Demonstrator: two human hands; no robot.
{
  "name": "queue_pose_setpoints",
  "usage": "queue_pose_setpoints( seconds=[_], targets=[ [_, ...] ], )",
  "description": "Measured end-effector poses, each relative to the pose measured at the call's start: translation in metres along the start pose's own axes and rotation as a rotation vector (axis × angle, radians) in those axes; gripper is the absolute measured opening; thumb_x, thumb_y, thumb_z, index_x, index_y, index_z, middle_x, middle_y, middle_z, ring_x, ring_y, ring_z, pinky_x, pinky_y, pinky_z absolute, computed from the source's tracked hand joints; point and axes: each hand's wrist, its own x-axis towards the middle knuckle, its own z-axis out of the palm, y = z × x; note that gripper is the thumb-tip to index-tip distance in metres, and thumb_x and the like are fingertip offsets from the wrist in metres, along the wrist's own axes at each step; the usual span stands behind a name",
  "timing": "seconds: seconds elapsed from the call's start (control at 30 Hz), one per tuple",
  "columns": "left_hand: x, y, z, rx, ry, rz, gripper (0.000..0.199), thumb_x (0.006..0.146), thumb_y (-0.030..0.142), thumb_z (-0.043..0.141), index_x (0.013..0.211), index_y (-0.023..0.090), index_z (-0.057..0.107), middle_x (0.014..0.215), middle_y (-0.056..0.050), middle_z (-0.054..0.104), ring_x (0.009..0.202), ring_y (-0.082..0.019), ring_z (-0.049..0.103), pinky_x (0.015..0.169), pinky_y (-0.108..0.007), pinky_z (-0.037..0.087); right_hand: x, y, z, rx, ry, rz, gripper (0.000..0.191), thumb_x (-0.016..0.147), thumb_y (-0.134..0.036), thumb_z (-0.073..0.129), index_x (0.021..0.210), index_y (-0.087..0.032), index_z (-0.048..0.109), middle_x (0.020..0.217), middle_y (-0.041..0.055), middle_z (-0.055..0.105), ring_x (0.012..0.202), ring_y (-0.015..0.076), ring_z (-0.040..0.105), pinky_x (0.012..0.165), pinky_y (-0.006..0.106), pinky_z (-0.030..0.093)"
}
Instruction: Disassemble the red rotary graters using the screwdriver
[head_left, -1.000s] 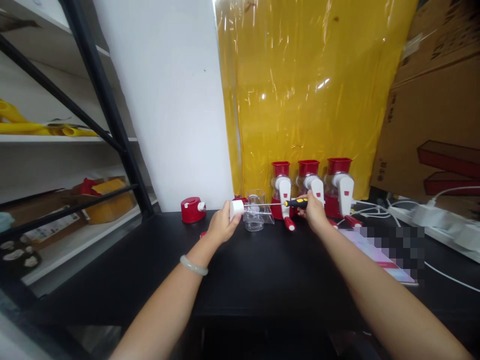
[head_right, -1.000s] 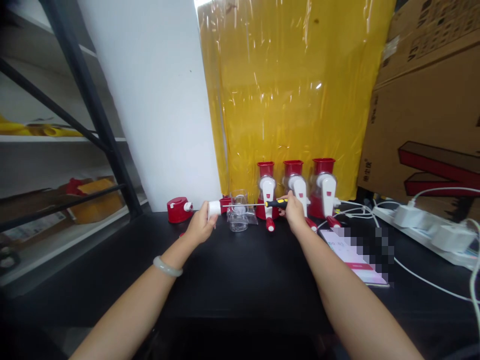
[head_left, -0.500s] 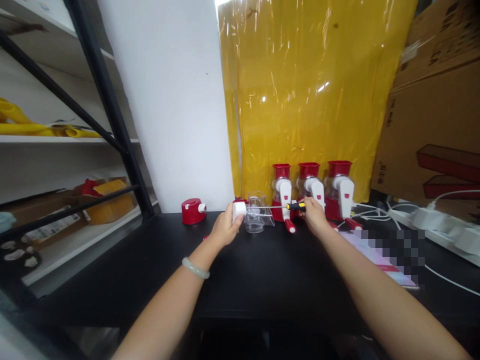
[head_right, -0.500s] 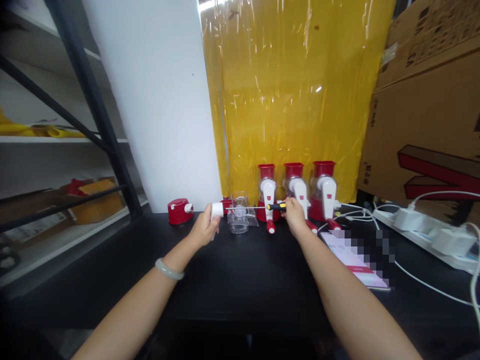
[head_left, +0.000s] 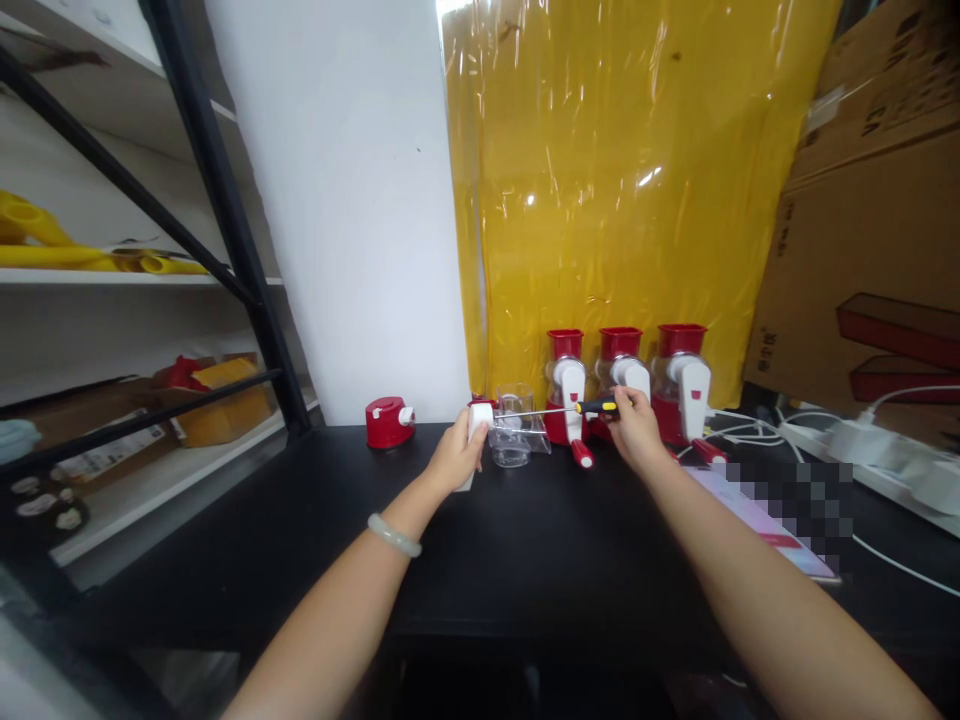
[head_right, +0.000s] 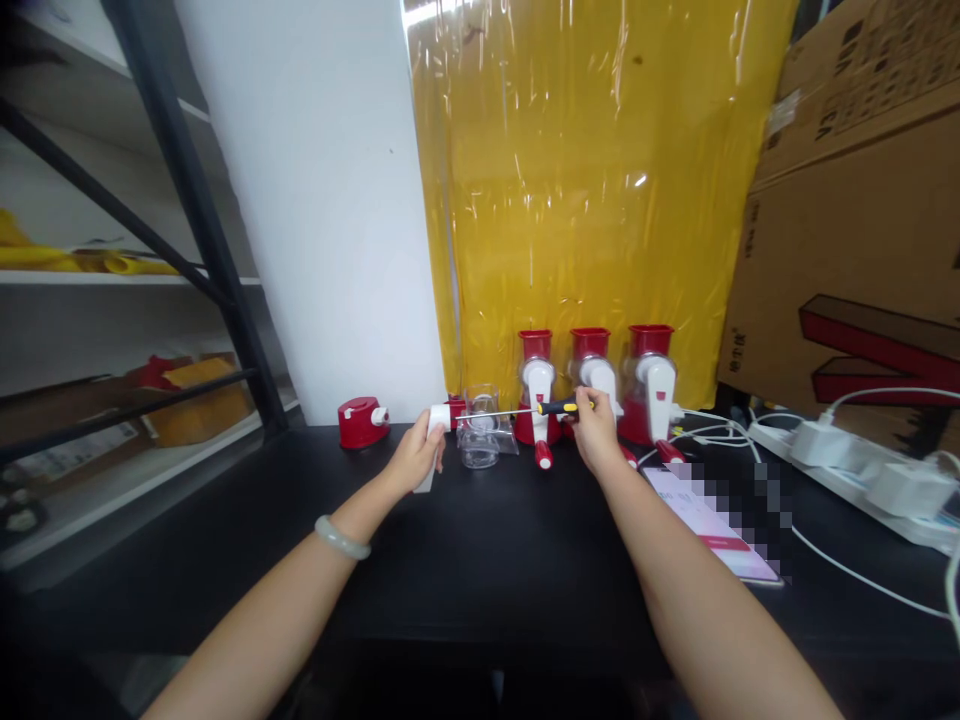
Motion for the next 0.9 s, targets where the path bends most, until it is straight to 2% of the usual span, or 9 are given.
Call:
queue_pose_setpoints(
  seconds=[0.1,0.2,0.37,0.43,0.5,0.63,0.7,0.8,0.9],
  targets=[
    [0.0,0.0,0.002,-0.054,0.007,-0.027,0.04,0.1,0.062,0.042,0.094,0.023,0.047,0.054,0.008,0.054,0.043,-0.015,0.056,0.051,-0.026,0.045,-0.001,-0.002,0.001,0.096,0.026,0.093,0.054,0.061,-0.061,0.084,0.092,-0.026,0.058,0.086,-0.0029,0.061,0.067,0.012,0.06,0.058,0.027,0.052],
    [0.001,0.002,0.003,-0.083,0.01,-0.048,0.042,0.099,0.064,0.042,0.093,0.023,0.046,0.054,0.008,0.052,0.042,-0.015,0.055,0.048,-0.026,0.044,-0.001,-0.005,0.0,0.132,0.011,0.132,0.045,0.064,-0.052,0.084,0.094,-0.026,0.061,0.09,-0.002,0.064,0.07,0.0131,0.062,0.061,0.028,0.053],
    [0.0,0.004,0.002,-0.072,0.022,-0.054,0.04,0.099,0.062,0.043,0.091,0.023,0.046,0.056,0.008,0.053,0.042,-0.014,0.056,0.049,-0.027,0.045,0.001,-0.01,-0.002,0.145,-0.083,0.202,0.031,0.069,-0.041,0.072,0.094,-0.024,0.066,0.085,0.004,0.07,0.079,0.0212,0.068,0.064,0.034,0.055],
    [0.0,0.003,0.001,-0.054,0.01,-0.046,0.039,0.099,0.061,0.043,0.093,0.023,0.047,0.055,0.008,0.054,0.042,-0.015,0.057,0.05,-0.027,0.046,0.001,-0.01,-0.003,0.126,-0.072,0.206,0.03,0.07,-0.043,0.068,0.093,-0.023,0.068,0.085,0.006,0.072,0.082,0.0234,0.07,0.064,0.035,0.055],
    [0.0,0.002,0.001,-0.034,-0.006,-0.039,0.037,0.1,0.059,0.044,0.094,0.023,0.048,0.054,0.008,0.055,0.043,-0.016,0.058,0.052,-0.027,0.046,0.0,-0.01,-0.005,0.037,-0.02,0.151,0.03,0.074,-0.048,0.067,0.09,-0.022,0.069,0.085,0.0051,0.071,0.079,0.0229,0.07,0.062,0.035,0.055],
    [0.0,0.0,0.001,-0.008,-0.011,-0.026,0.036,0.101,0.058,0.043,0.092,0.023,0.046,0.056,0.007,0.056,0.043,-0.015,0.058,0.052,-0.027,0.046,0.0,-0.009,-0.01,-0.346,0.042,0.009,0.044,0.082,-0.067,0.062,0.081,-0.023,0.066,0.069,0.0012,0.064,0.056,0.0174,0.06,0.049,0.031,0.048],
    [0.001,0.0,0.001,-0.006,-0.001,-0.022,0.036,0.101,0.058,0.042,0.09,0.024,0.045,0.056,0.007,0.057,0.043,-0.015,0.058,0.052,-0.027,0.045,0.001,-0.008,-0.012,-0.432,0.039,-0.004,0.048,0.081,-0.072,0.063,0.077,-0.024,0.062,0.059,-0.0016,0.058,0.048,0.0153,0.053,0.044,0.029,0.042],
    [0.0,0.001,0.001,-0.01,-0.002,-0.01,0.036,0.1,0.059,0.043,0.092,0.024,0.046,0.055,0.007,0.056,0.044,-0.016,0.058,0.052,-0.027,0.045,0.002,-0.002,-0.011,-0.33,0.023,0.026,0.047,0.078,-0.071,0.068,0.081,-0.025,0.058,0.057,-0.0048,0.055,0.045,0.0132,0.048,0.04,0.027,0.039],
    [-0.001,0.003,0.0,-0.014,-0.011,-0.003,0.037,0.1,0.059,0.045,0.094,0.023,0.048,0.055,0.007,0.057,0.044,-0.016,0.058,0.052,-0.027,0.045,0.005,0.004,-0.009,-0.179,0.023,0.033,0.046,0.074,-0.068,0.072,0.088,-0.026,0.057,0.064,-0.006,0.059,0.045,0.0112,0.048,0.04,0.025,0.039]
  ],
)
